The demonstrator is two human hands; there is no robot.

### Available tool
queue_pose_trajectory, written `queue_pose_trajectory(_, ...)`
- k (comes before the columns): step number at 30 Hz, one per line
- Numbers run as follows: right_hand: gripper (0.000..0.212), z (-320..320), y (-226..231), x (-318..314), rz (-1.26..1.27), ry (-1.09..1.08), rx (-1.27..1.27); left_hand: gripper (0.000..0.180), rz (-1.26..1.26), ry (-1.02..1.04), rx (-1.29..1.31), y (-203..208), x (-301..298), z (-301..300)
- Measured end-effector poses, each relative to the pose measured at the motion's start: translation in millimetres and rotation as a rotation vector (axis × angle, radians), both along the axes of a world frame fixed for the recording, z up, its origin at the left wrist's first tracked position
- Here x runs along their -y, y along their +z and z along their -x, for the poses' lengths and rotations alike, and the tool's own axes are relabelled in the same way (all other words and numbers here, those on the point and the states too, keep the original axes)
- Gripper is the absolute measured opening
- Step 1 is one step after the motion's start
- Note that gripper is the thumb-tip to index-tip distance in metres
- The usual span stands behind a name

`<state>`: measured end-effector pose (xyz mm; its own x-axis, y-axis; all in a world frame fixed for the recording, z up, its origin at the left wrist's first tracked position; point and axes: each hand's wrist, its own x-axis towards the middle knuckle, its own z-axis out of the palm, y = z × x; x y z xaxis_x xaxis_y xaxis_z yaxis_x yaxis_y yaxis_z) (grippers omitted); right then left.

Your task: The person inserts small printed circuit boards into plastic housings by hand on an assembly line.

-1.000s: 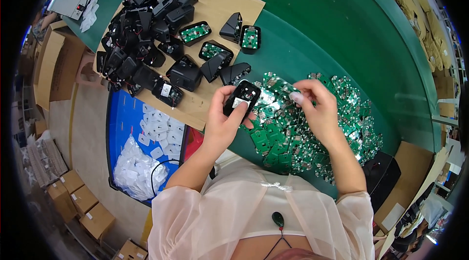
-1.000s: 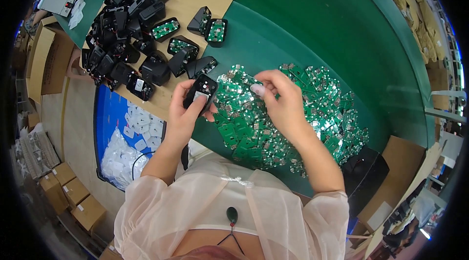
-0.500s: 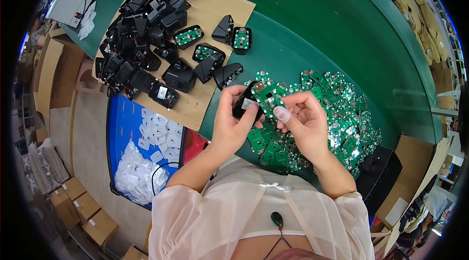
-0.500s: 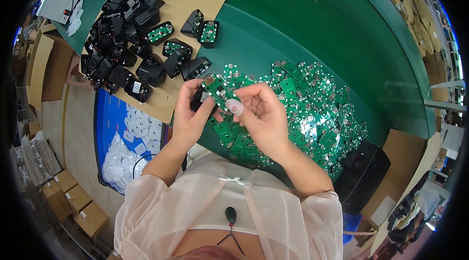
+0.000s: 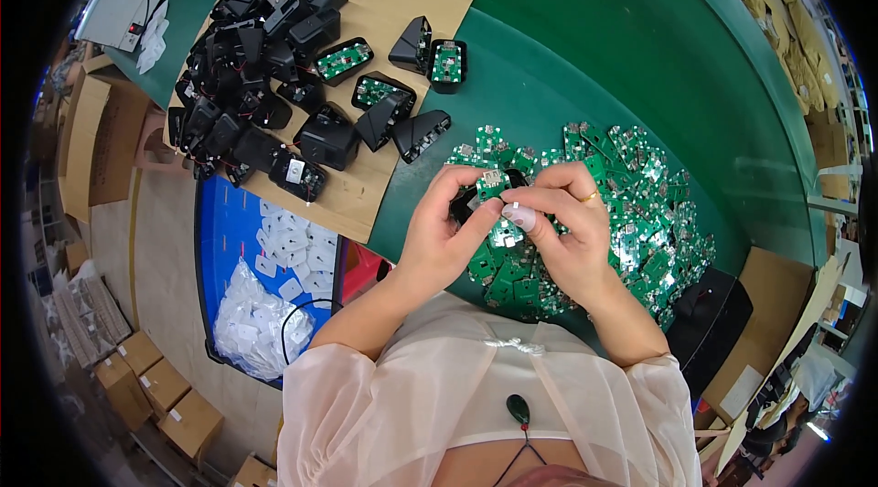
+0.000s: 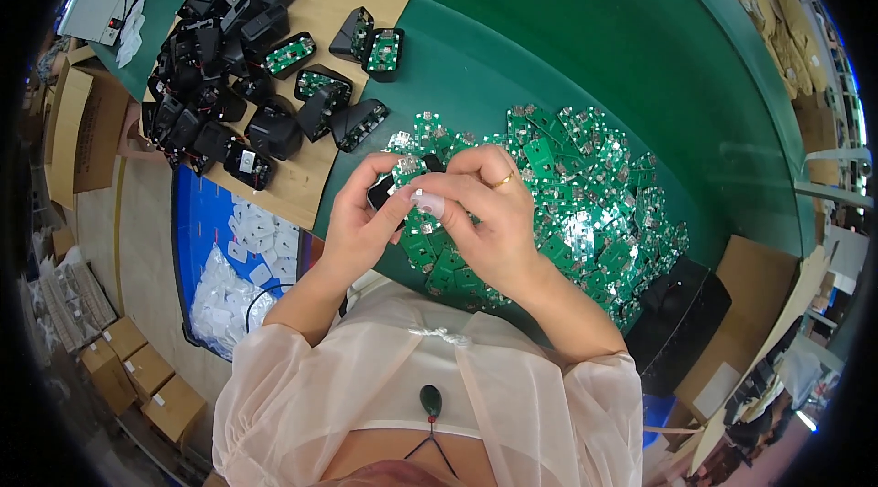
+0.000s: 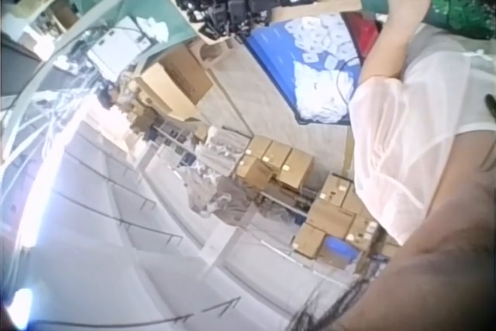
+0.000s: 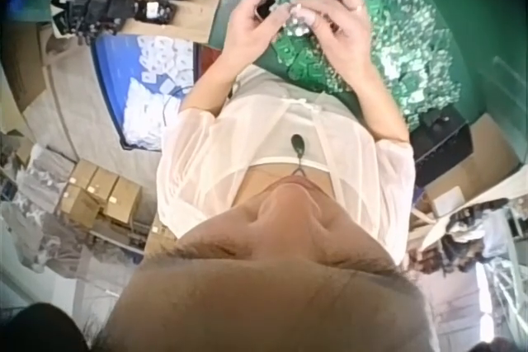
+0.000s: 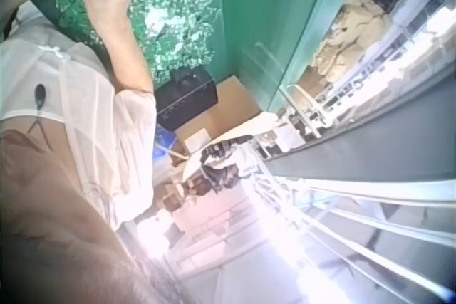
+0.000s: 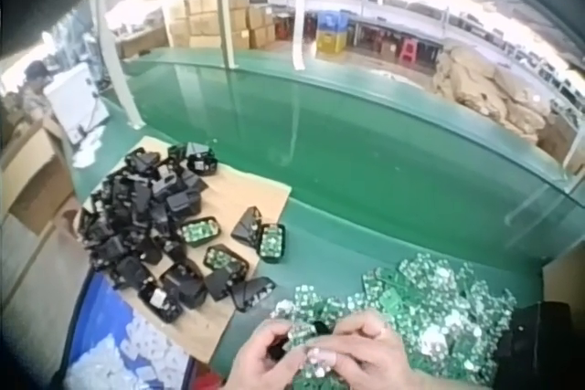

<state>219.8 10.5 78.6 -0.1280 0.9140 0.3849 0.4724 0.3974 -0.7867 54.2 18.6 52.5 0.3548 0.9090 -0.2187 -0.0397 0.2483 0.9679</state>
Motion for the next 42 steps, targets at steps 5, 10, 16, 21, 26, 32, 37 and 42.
queue_pose_trajectory(5,0.015,-2,7,-6,-0.081,-0.001,0.204,0.038,-0.470,0.179,-0.030,2,-6,-3)
queue_pose_trajectory(10,0.017,-6,23,-11,-0.136,0.127,0.457,0.024,-0.764,0.219,-0.238,9,-6,-4)
queue_pose_trajectory(16,0.019,-6,30,-12,-0.122,0.172,0.529,0.014,-0.689,0.186,-0.211,13,-6,1)
queue_pose_trajectory(21,0.025,-3,15,-5,-0.034,0.074,0.108,0.008,-0.306,0.118,0.176,2,-5,2)
queue_pose_trajectory(26,0.022,-2,7,0,-0.117,0.112,0.109,0.014,-0.199,-0.004,0.170,4,-3,2)
queue_pose_trajectory(32,0.021,-1,12,2,-0.156,0.074,0.137,0.040,-0.365,0.188,-0.035,15,2,-2)
queue_pose_trajectory(37,0.024,1,10,2,-0.193,0.086,0.151,0.034,-0.620,0.228,-0.224,16,0,-1)
queue_pose_trajectory(42,0.024,2,10,2,-0.192,0.095,0.154,0.032,-0.673,0.257,-0.284,20,2,-2)
